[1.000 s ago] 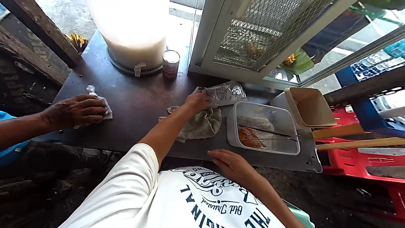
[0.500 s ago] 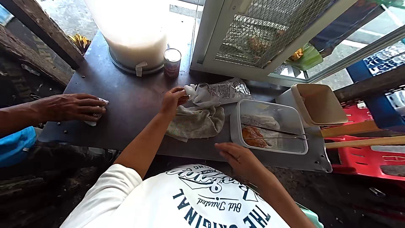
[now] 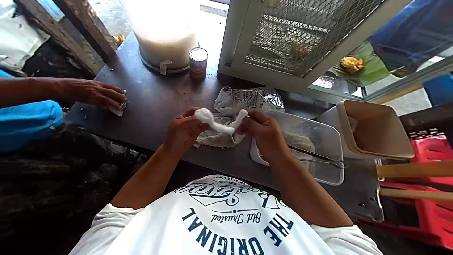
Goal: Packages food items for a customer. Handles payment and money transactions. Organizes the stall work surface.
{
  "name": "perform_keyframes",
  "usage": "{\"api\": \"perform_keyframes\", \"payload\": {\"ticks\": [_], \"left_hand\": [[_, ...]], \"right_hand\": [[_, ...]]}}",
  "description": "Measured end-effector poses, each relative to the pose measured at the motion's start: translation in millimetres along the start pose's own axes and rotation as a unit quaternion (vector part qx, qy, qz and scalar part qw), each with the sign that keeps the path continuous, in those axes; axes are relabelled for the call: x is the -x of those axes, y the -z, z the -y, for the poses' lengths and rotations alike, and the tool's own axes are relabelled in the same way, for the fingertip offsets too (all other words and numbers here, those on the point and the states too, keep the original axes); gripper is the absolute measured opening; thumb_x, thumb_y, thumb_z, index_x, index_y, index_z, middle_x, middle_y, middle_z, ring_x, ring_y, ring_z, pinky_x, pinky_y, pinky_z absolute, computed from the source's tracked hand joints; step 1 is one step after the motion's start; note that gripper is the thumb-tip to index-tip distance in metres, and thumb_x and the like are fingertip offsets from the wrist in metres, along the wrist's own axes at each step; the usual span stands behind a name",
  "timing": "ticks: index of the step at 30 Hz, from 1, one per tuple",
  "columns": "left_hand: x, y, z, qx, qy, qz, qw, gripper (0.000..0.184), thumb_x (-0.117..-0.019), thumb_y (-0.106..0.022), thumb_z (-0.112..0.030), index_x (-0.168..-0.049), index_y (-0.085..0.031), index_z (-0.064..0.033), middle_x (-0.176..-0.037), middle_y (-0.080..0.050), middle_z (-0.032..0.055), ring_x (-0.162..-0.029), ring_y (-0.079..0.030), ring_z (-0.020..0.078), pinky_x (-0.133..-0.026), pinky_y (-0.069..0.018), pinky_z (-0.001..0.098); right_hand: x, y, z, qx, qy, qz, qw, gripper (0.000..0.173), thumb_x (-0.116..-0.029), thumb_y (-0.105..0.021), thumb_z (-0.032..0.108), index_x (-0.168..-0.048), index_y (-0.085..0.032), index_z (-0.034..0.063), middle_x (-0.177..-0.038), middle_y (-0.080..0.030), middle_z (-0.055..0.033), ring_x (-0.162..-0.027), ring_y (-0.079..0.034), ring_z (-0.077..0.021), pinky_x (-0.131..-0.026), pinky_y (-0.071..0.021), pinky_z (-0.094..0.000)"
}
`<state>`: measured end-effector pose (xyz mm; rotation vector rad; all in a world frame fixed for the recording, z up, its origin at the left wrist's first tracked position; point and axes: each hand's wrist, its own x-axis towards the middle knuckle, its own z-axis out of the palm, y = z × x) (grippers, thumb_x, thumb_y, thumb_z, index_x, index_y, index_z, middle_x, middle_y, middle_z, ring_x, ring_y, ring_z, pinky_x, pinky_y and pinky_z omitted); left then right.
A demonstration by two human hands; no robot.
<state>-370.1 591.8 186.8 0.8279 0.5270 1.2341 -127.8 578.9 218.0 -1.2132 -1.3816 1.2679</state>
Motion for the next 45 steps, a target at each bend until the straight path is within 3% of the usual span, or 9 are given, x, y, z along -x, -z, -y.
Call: {"api": "perform_keyframes", "payload": {"ticks": [5,10,16,21,24,29,33,38,45], "left_hand": [[33.4,-52.8,29.4,-0.002,-0.061,-0.090,0.994,0.026,-0.0989,-0.048,-0.012,-0.104,-0.073,-0.0129,-0.095,-0.076,0.0056,-0.085,-0.074,0.0171,-0.079,-0.0626,0.0361],[62.9,-113.2,52.7,-0.220,-0.083,-0.155,0.960,0.023,-0.1001,-0.047,-0.005,-0.113,-0.066,-0.0050,-0.099,-0.071,-0.0014,-0.088,-0.069,0.0072,-0.084,-0.0595,0.0306],[88.4,-161.0,63.7,-0.261,-0.117,-0.112,0.952,0.018,-0.0973,-0.054,0.000,-0.106,-0.069,0.0018,-0.100,-0.073,0.0006,-0.095,-0.069,0.0063,-0.090,-0.0577,0.0291],[93.9,-169.6,64.1,-0.251,-0.136,-0.134,0.949,0.017,-0.0986,-0.052,0.002,-0.104,-0.068,-0.0003,-0.096,-0.072,-0.0038,-0.091,-0.068,0.0036,-0.087,-0.0573,0.0263],[94.0,-173.3,61.9,-0.279,-0.136,-0.112,0.944,0.014,-0.0991,-0.055,0.000,-0.105,-0.067,0.0017,-0.097,-0.071,-0.0021,-0.091,-0.068,0.0030,-0.087,-0.0574,0.0258],[98.1,-172.5,59.4,-0.284,-0.142,-0.080,0.945,0.015,-0.1005,-0.055,-0.002,-0.108,-0.067,0.0035,-0.098,-0.069,-0.0015,-0.090,-0.065,0.0004,-0.086,-0.0553,0.0221],[99.1,-156.8,64.7,-0.245,-0.117,-0.004,0.962,0.047,-0.1036,-0.051,-0.016,-0.143,-0.045,0.0086,-0.127,-0.062,0.0098,-0.109,-0.063,0.0079,-0.098,-0.0524,0.0288],[91.9,-146.2,61.5,-0.314,-0.111,-0.112,0.936,0.013,-0.0961,-0.058,-0.002,-0.102,-0.068,0.0040,-0.095,-0.070,0.0016,-0.091,-0.066,0.0033,-0.087,-0.0557,0.0255],[87.3,-130.5,45.5,-0.108,0.036,-0.139,0.984,0.021,-0.0967,-0.048,0.000,-0.104,-0.067,-0.0033,-0.089,-0.074,0.0011,-0.083,-0.071,0.0094,-0.080,-0.0600,0.0297]], "right_hand": [[32.3,68.1,-14.8,0.036,-0.065,0.006,0.997,0.019,-0.1069,-0.053,0.017,-0.115,-0.061,0.0019,-0.091,-0.070,-0.0053,-0.071,-0.069,-0.0120,-0.067,-0.0620,-0.0319],[53.9,94.8,-13.2,0.260,0.224,0.048,0.938,0.052,-0.0988,-0.065,0.025,-0.141,-0.053,-0.0034,-0.141,-0.054,-0.0270,-0.120,-0.062,-0.0334,-0.094,-0.0559,-0.0498],[75.5,86.9,-21.2,0.193,0.271,0.205,0.921,0.019,-0.0999,-0.059,0.013,-0.106,-0.073,0.0020,-0.097,-0.073,-0.0080,-0.088,-0.068,-0.0100,-0.083,-0.0577,-0.0277],[91.0,83.9,-28.5,0.130,0.330,0.135,0.925,0.032,-0.1034,-0.056,0.028,-0.121,-0.070,0.0050,-0.124,-0.067,-0.0124,-0.114,-0.064,-0.0133,-0.095,-0.0549,-0.0285],[94.7,84.0,-22.8,0.150,0.344,0.125,0.918,0.039,-0.1044,-0.056,0.039,-0.119,-0.069,0.0054,-0.111,-0.070,-0.0078,-0.103,-0.066,-0.0097,-0.088,-0.0566,-0.0270],[99.0,66.4,-23.2,0.074,0.278,0.153,0.945,0.016,-0.0955,-0.061,0.009,-0.104,-0.071,0.0005,-0.090,-0.073,0.0011,-0.080,-0.069,0.0007,-0.078,-0.0586,-0.0166],[100.4,50.9,-18.0,0.041,0.240,0.117,0.963,0.015,-0.0971,-0.059,0.006,-0.106,-0.068,-0.0014,-0.089,-0.072,0.0019,-0.078,-0.067,0.0012,-0.075,-0.0583,-0.0173],[100.1,43.6,-11.8,0.032,0.199,0.099,0.974,0.015,-0.0991,-0.059,0.007,-0.106,-0.067,-0.0024,-0.091,-0.071,0.0021,-0.079,-0.067,0.0012,-0.076,-0.0581,-0.0183],[98.1,58.1,-13.2,-0.414,-0.013,0.159,0.896,0.024,-0.1034,-0.045,0.011,-0.100,-0.070,0.0098,-0.093,-0.075,-0.0041,-0.086,-0.072,-0.0108,-0.081,-0.0613,-0.0303]]}}
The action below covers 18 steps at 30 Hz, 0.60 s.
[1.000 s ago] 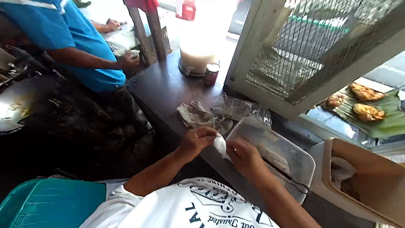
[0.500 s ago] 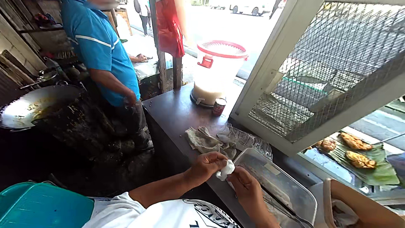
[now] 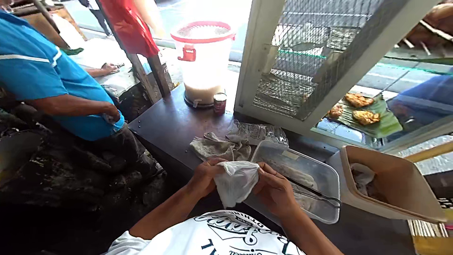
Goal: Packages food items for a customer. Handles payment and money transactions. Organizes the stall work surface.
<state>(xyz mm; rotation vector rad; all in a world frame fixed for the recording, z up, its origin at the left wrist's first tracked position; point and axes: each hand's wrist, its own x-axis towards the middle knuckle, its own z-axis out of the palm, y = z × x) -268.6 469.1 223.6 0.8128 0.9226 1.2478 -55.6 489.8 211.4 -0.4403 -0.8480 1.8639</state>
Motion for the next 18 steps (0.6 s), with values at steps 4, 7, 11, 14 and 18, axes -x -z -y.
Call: {"api": "perform_keyframes", "payload": {"ticks": [4,7,11,14,18], "left_hand": [[-2.7,-4.8,1.6,0.160,0.096,0.001,0.982,0.020,-0.0985,-0.046,-0.007,-0.106,-0.064,-0.0070,-0.093,-0.075,0.0089,-0.086,-0.074,0.0174,-0.078,-0.0623,0.0361],[-3.5,4.6,-6.1,0.193,0.079,0.096,0.973,0.014,-0.0865,-0.070,-0.019,-0.098,-0.074,-0.0116,-0.094,-0.076,0.0084,-0.088,-0.074,0.0169,-0.080,-0.0623,0.0360],[3.7,12.3,-20.4,0.004,0.056,0.189,0.980,0.030,-0.1003,-0.059,-0.041,-0.103,-0.078,-0.0183,-0.097,-0.078,-0.0026,-0.091,-0.073,0.0057,-0.083,-0.0603,0.0271],[3.2,4.0,-22.0,-0.296,0.078,0.173,0.936,0.033,-0.1053,-0.044,-0.021,-0.118,-0.069,-0.0032,-0.108,-0.072,0.0032,-0.101,-0.067,0.0070,-0.094,-0.0545,0.0315],[-10.4,-4.1,0.1,-0.560,0.100,0.307,0.763,0.035,-0.1059,-0.050,-0.018,-0.131,-0.066,-0.0012,-0.122,-0.071,0.0191,-0.117,-0.067,0.0300,-0.105,-0.0477,0.0553]], "right_hand": [[6.7,5.5,3.2,-0.053,-0.053,-0.034,0.997,0.030,-0.1055,-0.040,0.015,-0.103,-0.070,0.0097,-0.094,-0.075,-0.0066,-0.087,-0.073,-0.0132,-0.079,-0.0626,-0.0331],[14.5,16.1,9.5,0.038,-0.077,-0.042,0.995,0.024,-0.1016,-0.047,0.011,-0.097,-0.071,0.0111,-0.085,-0.074,-0.0018,-0.077,-0.071,-0.0078,-0.071,-0.0615,-0.0273],[20.7,38.8,23.4,0.136,-0.034,0.002,0.990,0.012,-0.0997,-0.059,0.013,-0.098,-0.070,0.0140,-0.083,-0.071,0.0052,-0.074,-0.067,-0.0019,-0.070,-0.0582,-0.0211],[21.7,54.2,39.0,0.276,-0.003,0.040,0.960,0.007,-0.0989,-0.062,0.014,-0.100,-0.069,0.0140,-0.087,-0.069,0.0108,-0.076,-0.064,0.0033,-0.071,-0.0552,-0.0164],[25.5,43.8,48.1,0.487,-0.036,0.139,0.862,0.017,-0.1015,-0.058,0.014,-0.107,-0.069,0.0016,-0.090,-0.068,-0.0002,-0.079,-0.062,0.0009,-0.076,-0.0531,-0.0189]]}}
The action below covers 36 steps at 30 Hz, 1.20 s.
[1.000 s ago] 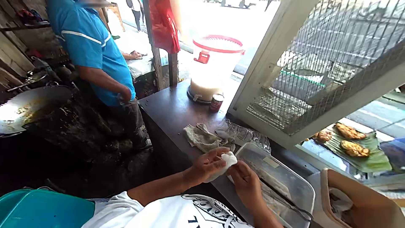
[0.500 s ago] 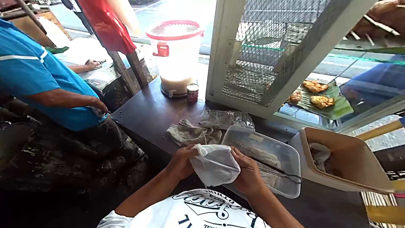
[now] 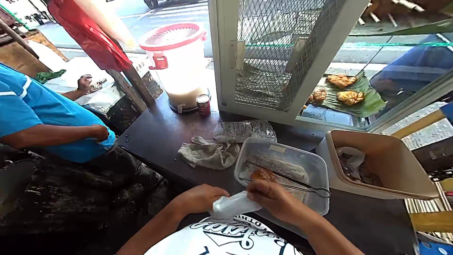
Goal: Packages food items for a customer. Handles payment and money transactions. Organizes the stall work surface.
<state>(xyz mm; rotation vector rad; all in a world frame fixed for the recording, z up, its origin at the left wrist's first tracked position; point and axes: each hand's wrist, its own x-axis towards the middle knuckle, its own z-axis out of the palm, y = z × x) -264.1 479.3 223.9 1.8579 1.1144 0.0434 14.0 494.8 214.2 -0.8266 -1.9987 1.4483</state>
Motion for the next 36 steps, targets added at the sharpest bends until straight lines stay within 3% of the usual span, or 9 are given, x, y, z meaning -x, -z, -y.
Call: {"api": "perform_keyframes", "payload": {"ticks": [2,4,8,11,16,21,28,33,36], "left_hand": [[-9.0,-2.1,-3.7,-0.108,0.053,0.033,0.992,0.035,-0.1082,-0.046,-0.021,-0.126,-0.068,-0.0009,-0.118,-0.072,0.0194,-0.118,-0.066,0.0340,-0.113,-0.0360,0.0607],[-9.9,0.0,-3.2,-0.148,0.114,0.000,0.982,0.036,-0.1076,-0.046,-0.024,-0.124,-0.069,-0.0015,-0.117,-0.072,0.0166,-0.119,-0.065,0.0310,-0.121,-0.0273,0.0570],[5.3,6.6,21.9,-0.133,0.149,-0.154,0.968,0.035,-0.1051,-0.052,-0.025,-0.119,-0.073,-0.0017,-0.116,-0.073,0.0169,-0.118,-0.066,0.0297,-0.115,-0.0391,0.0510],[12.7,4.4,42.6,-0.126,0.129,-0.293,0.939,0.027,-0.0986,-0.063,-0.023,-0.108,-0.078,-0.0025,-0.114,-0.070,0.0210,-0.116,-0.063,0.0359,-0.105,-0.0476,0.0506],[9.5,7.8,46.4,-0.103,0.058,-0.413,0.903,0.018,-0.0931,-0.069,-0.016,-0.098,-0.080,-0.0022,-0.136,-0.063,0.0218,-0.135,-0.051,0.0397,-0.117,-0.0371,0.0530],[8.7,9.7,45.4,-0.116,0.021,-0.446,0.887,0.020,-0.0960,-0.063,-0.013,-0.100,-0.077,0.0010,-0.099,-0.075,0.0156,-0.097,-0.072,0.0261,-0.095,-0.0556,0.0437],[0.3,8.7,42.9,-0.008,0.051,-0.421,0.906,0.027,-0.1013,-0.059,-0.018,-0.118,-0.073,-0.0016,-0.114,-0.073,0.0156,-0.108,-0.069,0.0193,-0.099,-0.0534,0.0331],[6.6,12.7,58.7,0.024,0.032,-0.453,0.890,0.030,-0.1000,-0.060,-0.012,-0.127,-0.069,-0.0029,-0.119,-0.070,0.0173,-0.109,-0.069,0.0228,-0.099,-0.0547,0.0404],[12.8,11.2,64.6,0.072,0.015,-0.433,0.898,0.028,-0.1005,-0.059,-0.005,-0.125,-0.071,-0.0048,-0.117,-0.071,0.0113,-0.107,-0.067,0.0152,-0.097,-0.0544,0.0369]], "right_hand": [[-1.5,-2.6,0.2,0.081,0.006,0.023,0.996,0.018,-0.1024,-0.057,0.014,-0.106,-0.070,0.0017,-0.092,-0.068,-0.0063,-0.082,-0.063,-0.0072,-0.078,-0.0532,-0.0248],[2.0,7.6,-8.9,0.229,0.024,-0.017,0.973,0.018,-0.0999,-0.060,0.014,-0.109,-0.073,0.0069,-0.107,-0.071,-0.0108,-0.103,-0.068,-0.0216,-0.094,-0.0557,-0.0408],[24.1,65.0,-26.9,0.443,-0.145,-0.028,0.884,0.049,-0.0954,-0.072,0.027,-0.141,-0.062,0.0099,-0.146,-0.055,-0.0260,-0.142,-0.043,-0.0495,-0.116,-0.0233,-0.0758],[27.5,84.8,-33.0,0.479,-0.287,0.042,0.828,0.063,-0.0967,-0.070,0.034,-0.150,-0.052,0.0065,-0.145,-0.054,-0.0275,-0.142,-0.042,-0.0485,-0.117,-0.0187,-0.0738],[18.6,80.7,-38.1,0.504,-0.298,0.103,0.804,0.055,-0.1036,-0.061,0.025,-0.153,-0.044,0.0067,-0.124,-0.067,-0.0259,-0.117,-0.064,-0.0436,-0.101,-0.0463,-0.0601],[18.9,80.9,-11.2,0.516,-0.336,0.111,0.780,0.055,-0.1077,-0.053,0.029,-0.159,-0.039,0.0180,-0.127,-0.064,-0.0250,-0.107,-0.067,-0.0451,-0.085,-0.0545,-0.0601],[21.9,63.0,-12.4,0.538,-0.356,0.054,0.762,0.045,-0.1095,-0.043,0.018,-0.154,-0.048,0.0193,-0.117,-0.068,-0.0248,-0.097,-0.070,-0.0453,-0.077,-0.0557,-0.0604],[44.0,81.5,17.3,0.549,-0.385,0.022,0.741,0.040,-0.1051,-0.052,0.015,-0.145,-0.056,0.0104,-0.109,-0.068,-0.0326,-0.095,-0.067,-0.0553,-0.073,-0.0517,-0.0701],[61.5,86.2,18.3,0.552,-0.397,0.007,0.733,0.040,-0.1045,-0.057,0.020,-0.144,-0.057,0.0136,-0.108,-0.068,-0.0284,-0.094,-0.069,-0.0503,-0.070,-0.0533,-0.0665]]}}
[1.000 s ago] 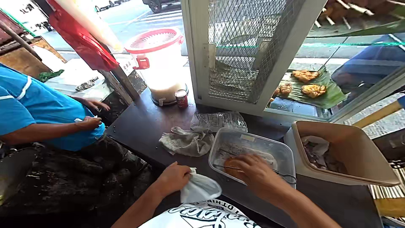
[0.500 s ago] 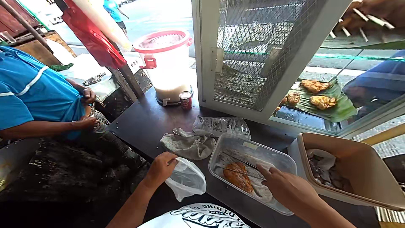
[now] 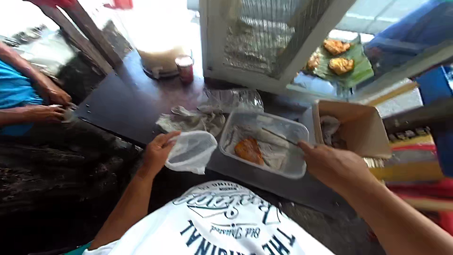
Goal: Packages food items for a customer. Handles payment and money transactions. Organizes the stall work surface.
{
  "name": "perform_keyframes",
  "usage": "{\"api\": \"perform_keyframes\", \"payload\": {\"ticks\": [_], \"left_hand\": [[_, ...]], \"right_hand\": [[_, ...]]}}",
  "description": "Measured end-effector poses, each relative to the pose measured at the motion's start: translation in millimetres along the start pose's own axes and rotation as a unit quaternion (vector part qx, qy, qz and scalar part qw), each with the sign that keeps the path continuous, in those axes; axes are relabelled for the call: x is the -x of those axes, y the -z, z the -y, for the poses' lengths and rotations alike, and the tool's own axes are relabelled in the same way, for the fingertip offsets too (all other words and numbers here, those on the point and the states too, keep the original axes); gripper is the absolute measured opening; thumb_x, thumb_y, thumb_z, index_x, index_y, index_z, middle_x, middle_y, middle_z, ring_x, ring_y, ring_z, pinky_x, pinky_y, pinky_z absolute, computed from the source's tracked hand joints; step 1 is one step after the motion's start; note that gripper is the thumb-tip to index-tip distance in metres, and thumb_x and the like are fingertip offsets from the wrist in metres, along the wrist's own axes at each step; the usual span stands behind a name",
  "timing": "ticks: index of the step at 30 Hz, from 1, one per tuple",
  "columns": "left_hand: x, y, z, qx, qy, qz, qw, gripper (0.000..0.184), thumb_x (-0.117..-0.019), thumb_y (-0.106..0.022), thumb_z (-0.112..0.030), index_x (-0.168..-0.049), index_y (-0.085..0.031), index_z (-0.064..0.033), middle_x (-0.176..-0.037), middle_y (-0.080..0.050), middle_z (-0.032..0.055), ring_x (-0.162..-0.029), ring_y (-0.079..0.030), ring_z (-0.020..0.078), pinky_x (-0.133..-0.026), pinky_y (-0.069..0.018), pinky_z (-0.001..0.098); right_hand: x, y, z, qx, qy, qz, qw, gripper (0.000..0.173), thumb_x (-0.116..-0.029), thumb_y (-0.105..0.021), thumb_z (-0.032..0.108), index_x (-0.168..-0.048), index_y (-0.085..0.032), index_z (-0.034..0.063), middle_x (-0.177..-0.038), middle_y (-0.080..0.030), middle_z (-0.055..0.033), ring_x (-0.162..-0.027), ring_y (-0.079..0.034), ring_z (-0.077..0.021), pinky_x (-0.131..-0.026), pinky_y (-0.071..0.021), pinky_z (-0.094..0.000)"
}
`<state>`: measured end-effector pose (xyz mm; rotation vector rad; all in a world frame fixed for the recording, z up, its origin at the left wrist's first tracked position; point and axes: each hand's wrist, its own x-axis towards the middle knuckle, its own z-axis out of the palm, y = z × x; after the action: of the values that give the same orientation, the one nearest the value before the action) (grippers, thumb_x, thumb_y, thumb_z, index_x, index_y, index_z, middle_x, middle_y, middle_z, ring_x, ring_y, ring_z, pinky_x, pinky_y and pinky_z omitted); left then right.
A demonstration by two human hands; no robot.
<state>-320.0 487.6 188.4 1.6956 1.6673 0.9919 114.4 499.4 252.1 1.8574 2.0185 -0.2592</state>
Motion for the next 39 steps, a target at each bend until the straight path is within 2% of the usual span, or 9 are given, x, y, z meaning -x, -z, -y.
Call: {"api": "perform_keyframes", "payload": {"ticks": [5,11,14,21,24,27,29,32,39], "left_hand": [[-8.0,-4.1,2.7,-0.007,0.005,0.059,0.998,0.023,-0.1006,-0.052,-0.002,-0.105,-0.075,-0.0039,-0.110,-0.070,0.0075,-0.104,-0.066,0.0138,-0.097,-0.0539,0.0386],[-31.3,-22.5,-13.2,-0.046,0.026,0.155,0.986,0.026,-0.1047,-0.054,-0.018,-0.111,-0.074,-0.0028,-0.114,-0.069,0.0145,-0.108,-0.065,0.0252,-0.097,-0.0506,0.0512],[-41.1,-37.4,-19.4,-0.056,0.014,0.210,0.976,0.034,-0.1054,-0.054,-0.029,-0.111,-0.075,-0.0032,-0.113,-0.069,0.0147,-0.110,-0.065,0.0269,-0.099,-0.0493,0.0534],[-74.0,-82.9,-49.7,-0.155,-0.015,0.326,0.932,0.059,-0.1070,-0.043,-0.051,-0.107,-0.073,0.0001,-0.114,-0.068,0.0220,-0.114,-0.064,0.0380,-0.098,-0.0463,0.0643],[-82.1,-93.2,-56.1,-0.186,-0.018,0.337,0.923,0.055,-0.1080,-0.044,-0.045,-0.096,-0.072,0.0013,-0.106,-0.068,0.0222,-0.105,-0.065,0.0385,-0.091,-0.0478,0.0647],[-75.9,-94.7,-57.3,-0.171,-0.021,0.359,0.917,0.049,-0.1085,-0.047,-0.036,-0.088,-0.069,0.0025,-0.093,-0.067,0.0215,-0.093,-0.065,0.0374,-0.083,-0.0482,0.0625],[-68.0,-95.9,-58.6,-0.153,-0.008,0.383,0.911,0.048,-0.1084,-0.048,-0.035,-0.086,-0.069,0.0022,-0.090,-0.067,0.0201,-0.090,-0.065,0.0356,-0.081,-0.0485,0.0607],[-62.3,-97.0,-56.3,-0.137,0.003,0.392,0.910,0.049,-0.1079,-0.049,-0.037,-0.087,-0.069,0.0019,-0.090,-0.067,0.0203,-0.091,-0.065,0.0351,-0.082,-0.0486,0.0608],[-69.0,-95.7,-58.2,-0.151,-0.008,0.390,0.908,0.050,-0.1077,-0.049,-0.042,-0.093,-0.072,-0.0007,-0.100,-0.069,0.0191,-0.100,-0.066,0.0346,-0.088,-0.0480,0.0616]], "right_hand": [[17.3,-3.1,6.8,-0.027,0.049,-0.079,0.995,0.042,-0.0997,-0.067,0.022,-0.141,-0.061,0.0159,-0.097,-0.069,-0.0225,-0.081,-0.069,-0.0443,-0.060,-0.0537,-0.0612],[20.4,-0.5,22.5,-0.006,0.032,0.037,0.999,0.040,-0.1033,-0.061,0.026,-0.143,-0.060,0.0247,-0.101,-0.073,-0.0167,-0.088,-0.072,-0.0388,-0.068,-0.0559,-0.0583],[30.9,0.8,10.9,0.010,-0.021,0.042,0.999,0.037,-0.1036,-0.059,0.024,-0.140,-0.063,0.0230,-0.092,-0.072,-0.0172,-0.084,-0.071,-0.0399,-0.063,-0.0549,-0.0591],[34.6,-1.8,18.3,0.018,-0.107,0.065,0.992,0.040,-0.1066,-0.053,0.023,-0.147,-0.055,0.0187,-0.101,-0.072,-0.0217,-0.092,-0.071,-0.0442,-0.068,-0.0550,-0.0610],[47.5,3.0,18.9,0.013,-0.122,0.066,0.990,0.047,-0.1059,-0.056,0.029,-0.149,-0.050,0.0104,-0.102,-0.069,-0.0244,-0.091,-0.071,-0.0455,-0.068,-0.0554,-0.0611],[64.9,7.0,20.7,0.000,-0.101,0.076,0.992,0.045,-0.1024,-0.062,0.033,-0.142,-0.058,0.0129,-0.098,-0.071,-0.0197,-0.088,-0.071,-0.0415,-0.068,-0.0549,-0.0605],[60.6,2.3,30.7,0.013,-0.101,0.106,0.989,0.042,-0.1049,-0.057,0.031,-0.143,-0.055,0.0141,-0.103,-0.071,-0.0193,-0.091,-0.071,-0.0413,-0.069,-0.0560,-0.0589],[50.5,1.7,38.4,0.028,-0.118,0.105,0.987,0.042,-0.1063,-0.052,0.023,-0.148,-0.053,0.0150,-0.103,-0.070,-0.0205,-0.089,-0.071,-0.0419,-0.065,-0.0555,-0.0579],[61.0,10.5,42.5,0.063,-0.161,0.130,0.976,0.027,-0.1053,-0.049,0.016,-0.130,-0.061,0.0138,-0.092,-0.070,-0.0173,-0.085,-0.072,-0.0392,-0.060,-0.0539,-0.0538]]}}
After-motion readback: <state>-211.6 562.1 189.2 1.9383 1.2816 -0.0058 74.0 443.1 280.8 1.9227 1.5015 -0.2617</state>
